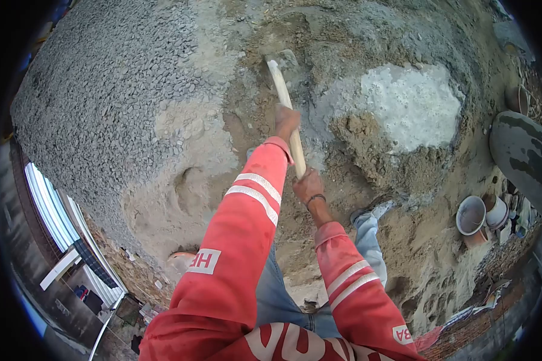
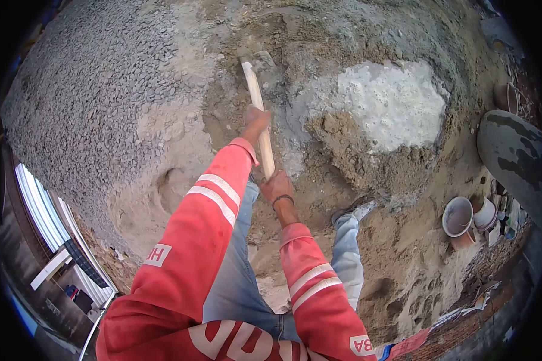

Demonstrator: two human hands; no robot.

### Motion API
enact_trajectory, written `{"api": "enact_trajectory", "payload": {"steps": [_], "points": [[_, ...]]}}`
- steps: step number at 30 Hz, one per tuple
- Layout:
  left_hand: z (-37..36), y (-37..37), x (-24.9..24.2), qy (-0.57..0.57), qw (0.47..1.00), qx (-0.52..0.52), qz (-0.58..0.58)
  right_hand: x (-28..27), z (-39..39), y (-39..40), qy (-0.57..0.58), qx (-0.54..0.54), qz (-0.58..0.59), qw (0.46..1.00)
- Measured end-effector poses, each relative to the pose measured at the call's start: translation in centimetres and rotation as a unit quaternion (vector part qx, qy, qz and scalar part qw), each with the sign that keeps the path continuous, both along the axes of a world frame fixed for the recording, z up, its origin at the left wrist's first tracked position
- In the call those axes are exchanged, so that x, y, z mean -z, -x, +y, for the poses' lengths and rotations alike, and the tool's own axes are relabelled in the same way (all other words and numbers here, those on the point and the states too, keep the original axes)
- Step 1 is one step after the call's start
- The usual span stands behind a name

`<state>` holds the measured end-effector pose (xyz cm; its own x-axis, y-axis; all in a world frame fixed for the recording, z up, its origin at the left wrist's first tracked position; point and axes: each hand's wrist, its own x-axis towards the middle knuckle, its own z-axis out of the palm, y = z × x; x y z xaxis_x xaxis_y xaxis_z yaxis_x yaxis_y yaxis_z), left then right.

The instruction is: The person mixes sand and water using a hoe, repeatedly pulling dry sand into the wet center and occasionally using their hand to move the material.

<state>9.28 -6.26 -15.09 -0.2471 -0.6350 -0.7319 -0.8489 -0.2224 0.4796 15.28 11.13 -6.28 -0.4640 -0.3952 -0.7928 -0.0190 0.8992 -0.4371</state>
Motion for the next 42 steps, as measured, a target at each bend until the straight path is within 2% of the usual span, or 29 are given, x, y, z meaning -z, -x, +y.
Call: {"api": "enact_trajectory", "payload": {"steps": [1,3,5,7,8,11,15,17,18,20,21,23,24,26,28,30,32,33,35,37,39,41,42], "points": [[3.2,0.2,-2.0,0.002,1.0,0.004,-0.012,-0.1,3.0,-1.4,-0.031,0.012,0.016,0.999],[9.5,-2.2,3.0,0.141,0.981,0.114,-0.067,-1.8,7.7,-2.9,-0.059,0.017,-0.002,0.998],[13.0,-2.3,1.5,0.148,0.983,0.092,-0.062,-3.4,11.5,-1.0,-0.076,0.003,-0.044,0.996],[13.4,-2.0,-2.1,-0.07,0.995,0.0,-0.067,-5.0,12.7,0.0,-0.085,-0.021,-0.05,0.995],[13.9,-2.9,-2.5,-0.084,0.994,-0.009,-0.073,-6.0,13.0,-0.1,-0.098,-0.054,-0.066,0.992],[15.7,-6.7,-0.7,-0.134,0.985,-0.089,-0.059,-8.1,13.7,-1.8,-0.116,-0.033,-0.092,0.988],[16.4,-9.2,1.7,-0.229,0.965,-0.111,-0.064,-10.3,13.7,-1.5,-0.122,-0.041,-0.09,0.988],[17.1,-9.5,4.9,-0.363,0.915,-0.176,-0.026,-11.3,14.3,1.0,-0.106,-0.044,-0.093,0.989],[17.9,-8.6,4.1,-0.367,0.914,-0.17,-0.023,-11.6,15.3,1.9,-0.109,-0.04,-0.088,0.989],[19.4,-7.1,1.6,-0.411,0.856,-0.302,0.081,-12.2,18.7,3.9,-0.088,-0.074,-0.081,0.99],[19.9,-6.5,1.2,-0.41,0.857,-0.301,0.081,-13.0,20.6,4.8,-0.072,-0.1,-0.073,0.99],[21.1,-5.1,1.2,-0.369,0.825,-0.403,0.144,-15.9,24.9,7.3,-0.032,-0.13,-0.047,0.99],[21.7,-4.1,0.9,-0.367,0.827,-0.401,0.144,-17.5,27.4,8.7,-0.008,-0.137,-0.031,0.99],[23.1,-2.1,-0.7,-0.366,0.79,-0.454,0.19,-19.4,32.8,11.4,0.022,-0.173,-0.013,0.985],[27.0,0.1,-2.2,-0.369,0.779,-0.46,0.212,-20.3,38.3,14.7,0.009,-0.202,-0.025,0.979],[31.7,3.2,-5.0,-0.38,0.76,-0.478,0.224,-18.7,44.7,17.8,-0.025,-0.243,0.007,0.97],[36.4,5.6,-6.8,-0.397,0.736,-0.506,0.212,-16.6,49.9,20.7,-0.114,-0.278,0.064,0.952],[38.4,6.0,-7.0,-0.409,0.716,-0.526,0.206,-13.8,53.4,21.3,-0.112,-0.281,0.064,0.951],[41.7,5.7,-9.0,-0.402,0.71,-0.534,0.222,-8.1,59.0,21.3,-0.181,-0.234,0.135,0.946],[41.4,4.4,-10.4,-0.38,0.705,-0.547,0.244,-7.8,58.0,19.6,-0.16,-0.236,0.143,0.948],[39.0,2.2,-11.6,-0.353,0.736,-0.516,0.257,-7.4,55.6,16.5,-0.131,-0.242,0.144,0.951],[33.4,0.0,-13.3,-0.32,0.752,-0.513,0.262,-8.0,50.3,12.1,-0.094,-0.196,0.063,0.974],[29.7,-1.0,-13.4,-0.302,0.78,-0.478,0.268,-9.0,46.7,9.6,-0.039,-0.202,0.082,0.975]]}}
